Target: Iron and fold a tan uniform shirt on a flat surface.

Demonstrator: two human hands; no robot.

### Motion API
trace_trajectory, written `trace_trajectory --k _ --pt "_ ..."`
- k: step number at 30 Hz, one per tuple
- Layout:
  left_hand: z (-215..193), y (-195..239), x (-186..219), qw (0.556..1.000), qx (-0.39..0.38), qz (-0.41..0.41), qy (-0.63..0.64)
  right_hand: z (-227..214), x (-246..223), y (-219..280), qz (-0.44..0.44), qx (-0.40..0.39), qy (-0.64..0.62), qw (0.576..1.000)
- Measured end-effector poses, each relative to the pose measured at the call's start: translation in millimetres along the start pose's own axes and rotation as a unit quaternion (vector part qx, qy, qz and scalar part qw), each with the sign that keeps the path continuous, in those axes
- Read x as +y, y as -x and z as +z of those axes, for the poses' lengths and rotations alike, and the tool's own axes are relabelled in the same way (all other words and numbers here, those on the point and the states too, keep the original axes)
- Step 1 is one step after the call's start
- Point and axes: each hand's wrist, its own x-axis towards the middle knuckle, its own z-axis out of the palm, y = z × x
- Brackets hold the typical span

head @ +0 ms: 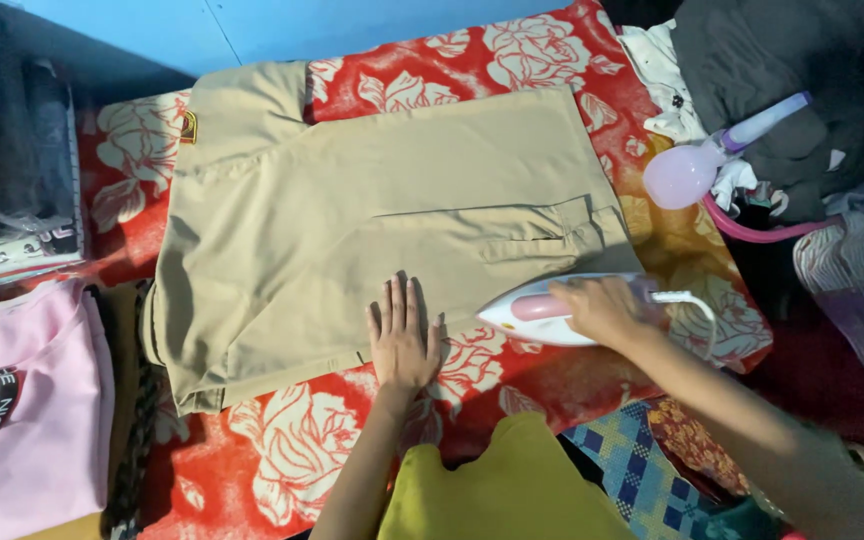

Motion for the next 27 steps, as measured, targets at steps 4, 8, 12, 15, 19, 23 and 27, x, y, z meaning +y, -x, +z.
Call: trace_trajectory --k 4,8,12,15,19,23,27 --pt "5 -1 -1 1.0 -0.008 -0.007 -0.025 -30 44 14 0.047 0.055 -0.027 0.997" --pt "7 1 -1 1.0 -0.009 -0.009 -0.02 -26 63 26 -0.021 0.075 0.017 0.997" --pt "10 0 -2 1.0 -0.006 -0.009 -0.024 -38 84 29 -0.011 0.104 0.036 0.994" --pt "10 0 -1 1.0 0.0 -0.006 -0.023 -58 84 34 -0.033 0.136 -0.026 0.99" --pt "8 0 -2 1.0 -0.008 -0.013 -0.024 -58 97 38 -0.044 0.138 -0.001 0.989" --pt "7 0 -1 1.0 -0.011 -0.011 -0.02 -73 92 42 -0.068 0.124 -0.041 0.989" --pt "4 0 1 1.0 -0.015 -0.013 -0.021 -56 109 41 -0.039 0.145 -0.063 0.987"
